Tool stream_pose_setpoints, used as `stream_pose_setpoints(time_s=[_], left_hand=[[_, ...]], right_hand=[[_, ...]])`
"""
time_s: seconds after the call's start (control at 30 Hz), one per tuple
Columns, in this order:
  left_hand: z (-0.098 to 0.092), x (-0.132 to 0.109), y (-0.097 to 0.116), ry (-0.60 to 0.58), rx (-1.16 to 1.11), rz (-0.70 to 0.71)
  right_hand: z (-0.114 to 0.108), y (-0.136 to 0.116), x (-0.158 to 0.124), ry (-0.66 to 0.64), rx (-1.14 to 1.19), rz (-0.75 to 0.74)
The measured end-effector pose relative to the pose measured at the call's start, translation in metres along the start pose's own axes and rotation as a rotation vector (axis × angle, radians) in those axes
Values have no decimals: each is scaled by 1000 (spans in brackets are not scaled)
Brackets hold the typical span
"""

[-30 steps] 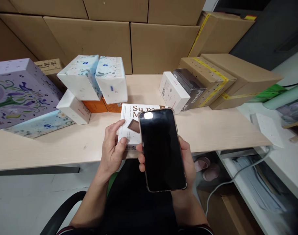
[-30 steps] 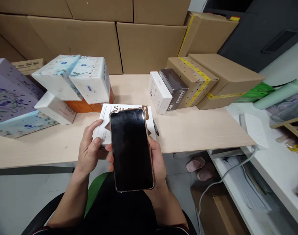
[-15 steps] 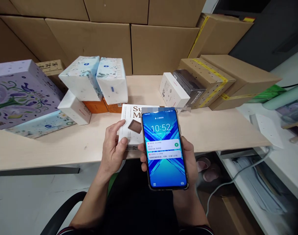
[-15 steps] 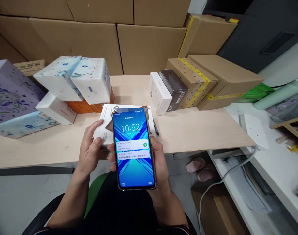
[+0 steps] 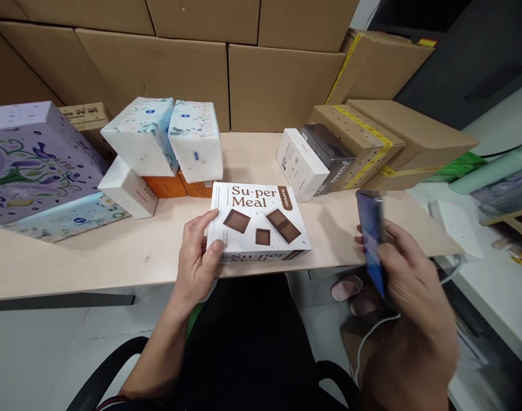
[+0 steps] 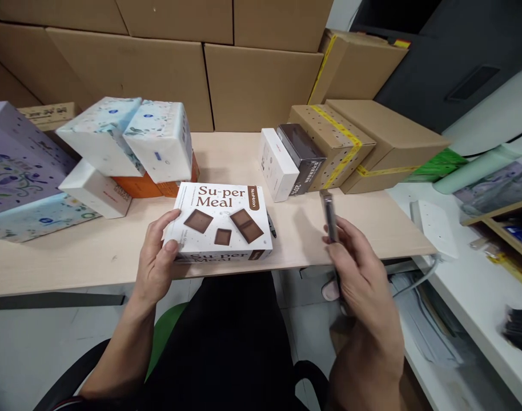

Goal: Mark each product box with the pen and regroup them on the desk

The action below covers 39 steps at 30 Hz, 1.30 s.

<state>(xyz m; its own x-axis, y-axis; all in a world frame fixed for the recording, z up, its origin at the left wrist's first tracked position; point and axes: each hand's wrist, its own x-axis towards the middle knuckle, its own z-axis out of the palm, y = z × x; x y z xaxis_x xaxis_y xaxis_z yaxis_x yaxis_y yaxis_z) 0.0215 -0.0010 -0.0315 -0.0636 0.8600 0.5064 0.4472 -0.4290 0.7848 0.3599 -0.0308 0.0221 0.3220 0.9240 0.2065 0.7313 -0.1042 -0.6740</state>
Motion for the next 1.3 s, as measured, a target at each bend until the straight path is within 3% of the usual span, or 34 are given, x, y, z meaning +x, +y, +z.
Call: stream_pose_setpoints(time_s=[0.23,0.4,0.6,0.73,0.97,1.1,1.3], left_hand=[[0,0,0,-4,-22,-6],[-1,-1,0,-11,-9,-22],[-2,1,-1,-11,-54,-51],[-4,4,-2,-17,-155,-167],[-6,9,-8,13,-259,-234],[-4,10,-15,67,-350,-249],[0,6,-19,109,-403,-258]], right_hand=[[31,37,50,-114,-581,-170],[44,43,58,-134,-744,-168],[41,45,54,-97,-667,-252],[35,23,33,-21,-449,-548],[48,-25,-5,-128,-218,-1013],[60,-26,-10,-123,-278,-1109],[58,-16,-7,62,-191,-1234]])
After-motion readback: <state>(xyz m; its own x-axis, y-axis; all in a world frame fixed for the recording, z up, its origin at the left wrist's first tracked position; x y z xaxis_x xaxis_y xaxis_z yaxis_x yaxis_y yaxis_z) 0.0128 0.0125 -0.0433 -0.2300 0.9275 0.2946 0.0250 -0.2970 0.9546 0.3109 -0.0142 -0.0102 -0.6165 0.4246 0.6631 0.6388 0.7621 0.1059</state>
